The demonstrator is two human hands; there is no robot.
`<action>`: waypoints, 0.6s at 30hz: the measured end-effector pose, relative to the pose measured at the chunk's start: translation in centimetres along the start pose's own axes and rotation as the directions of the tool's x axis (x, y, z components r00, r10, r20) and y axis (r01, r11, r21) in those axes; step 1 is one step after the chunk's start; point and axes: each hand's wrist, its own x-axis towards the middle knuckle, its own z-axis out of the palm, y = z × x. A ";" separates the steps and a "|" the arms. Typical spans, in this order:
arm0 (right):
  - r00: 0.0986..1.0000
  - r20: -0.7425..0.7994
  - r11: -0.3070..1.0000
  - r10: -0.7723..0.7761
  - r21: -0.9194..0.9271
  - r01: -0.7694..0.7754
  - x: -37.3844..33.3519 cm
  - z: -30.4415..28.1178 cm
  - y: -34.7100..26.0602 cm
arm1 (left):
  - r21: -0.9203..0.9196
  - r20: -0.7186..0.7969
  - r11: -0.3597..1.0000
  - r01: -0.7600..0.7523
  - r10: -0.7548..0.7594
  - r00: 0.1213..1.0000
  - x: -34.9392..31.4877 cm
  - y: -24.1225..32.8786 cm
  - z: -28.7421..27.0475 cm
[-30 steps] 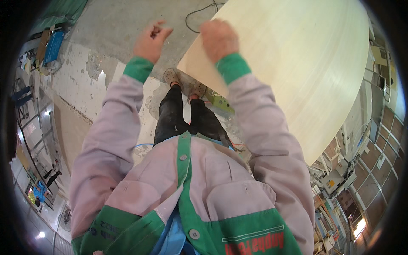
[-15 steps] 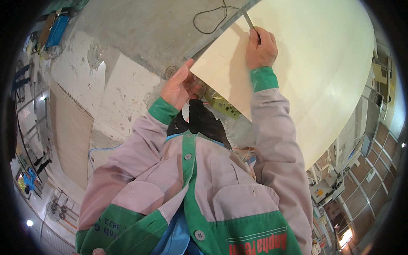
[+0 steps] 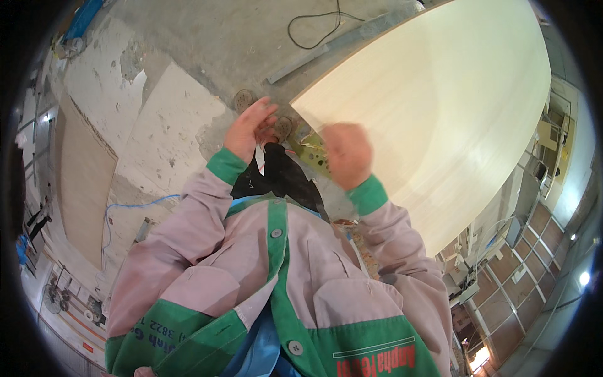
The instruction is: The person measures a large sheet of plywood with a tape measure and marks it with a pencil. They then use a utility knife to score the edge and apply glue from a bottle along the edge. Another person assists by holding the sheet steady.
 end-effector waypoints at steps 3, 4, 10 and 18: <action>0.861 -0.289 0.904 0.419 0.047 -0.424 0.6 -0.7 2.7 | 0.463 0.308 0.721 -0.516 0.415 0.856 0.3 0.0 2.0; 0.877 -0.282 0.916 0.389 0.013 -0.402 0.9 -0.7 3.4 | 0.520 0.339 0.529 -0.670 0.592 0.731 0.5 0.1 2.7; 0.944 -0.296 0.966 0.144 -0.166 -0.199 1.5 0.1 4.1 | 0.368 0.331 0.772 -0.519 0.412 0.849 1.8 1.7 2.8; 0.946 -0.304 0.965 0.109 -0.196 -0.174 1.7 0.3 3.8 | 0.435 0.371 0.705 -0.559 0.426 0.825 1.8 2.6 1.6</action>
